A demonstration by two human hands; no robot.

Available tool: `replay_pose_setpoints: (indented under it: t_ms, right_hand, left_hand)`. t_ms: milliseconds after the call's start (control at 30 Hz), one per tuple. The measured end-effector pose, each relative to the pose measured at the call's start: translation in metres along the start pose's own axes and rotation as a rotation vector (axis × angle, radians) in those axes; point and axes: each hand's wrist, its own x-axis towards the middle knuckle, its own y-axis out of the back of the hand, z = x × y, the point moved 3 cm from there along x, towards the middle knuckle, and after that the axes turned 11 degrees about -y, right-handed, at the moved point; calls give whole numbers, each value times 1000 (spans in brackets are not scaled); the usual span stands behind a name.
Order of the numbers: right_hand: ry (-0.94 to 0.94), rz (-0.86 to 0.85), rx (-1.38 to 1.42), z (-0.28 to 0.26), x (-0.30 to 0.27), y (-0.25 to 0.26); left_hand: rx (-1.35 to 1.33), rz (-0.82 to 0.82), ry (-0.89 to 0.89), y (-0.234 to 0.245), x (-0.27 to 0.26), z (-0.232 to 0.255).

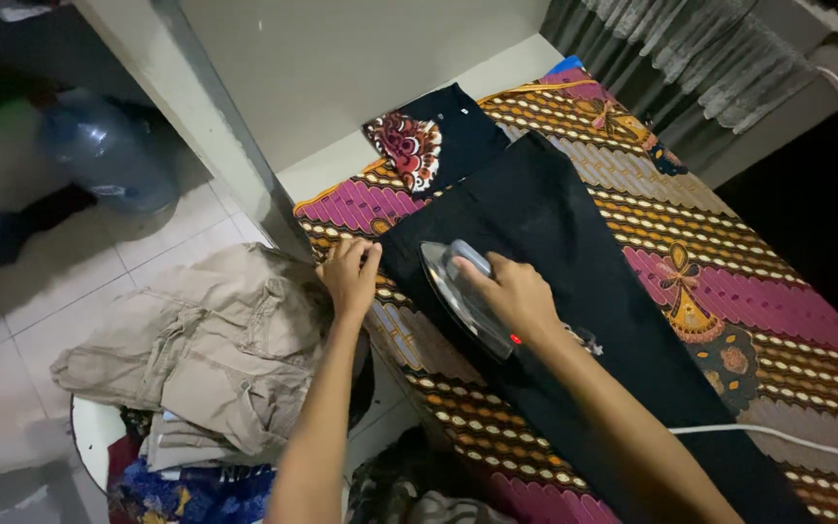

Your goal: The person is ironing and folding black trousers on an ironing board.

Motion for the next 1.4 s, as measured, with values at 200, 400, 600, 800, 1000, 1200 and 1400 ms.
replay_pose_setpoints:
  t_ms: [200,400,600,800,1000,1200,1400]
  right_hand:
    - [152,10,-65,-17,-14,-19]
    - [204,-44,-198,-58,-8,-26]
    - [198,-95,-122,-35,-36,-26]
    - [107,-206,-133,41,-59,-1]
    - [-141,-71,27,102,-68,69]
    - [-235,93,-54,140,-46,68]
    - [-232,142,-138,100,-8,61]
  left_hand:
    - [-462,99,246,10,2,-17]
    - [-460,145,387,37,4,-18]
    - [-635,266,69,32,6,-28]
    - [-186,82,21,48,12,27]
    - [-50,-47,-274,8,-1,127]
    - [173,-218,-383,-66,-25,146]
    - [286,-342,-332,-75,-33,127]
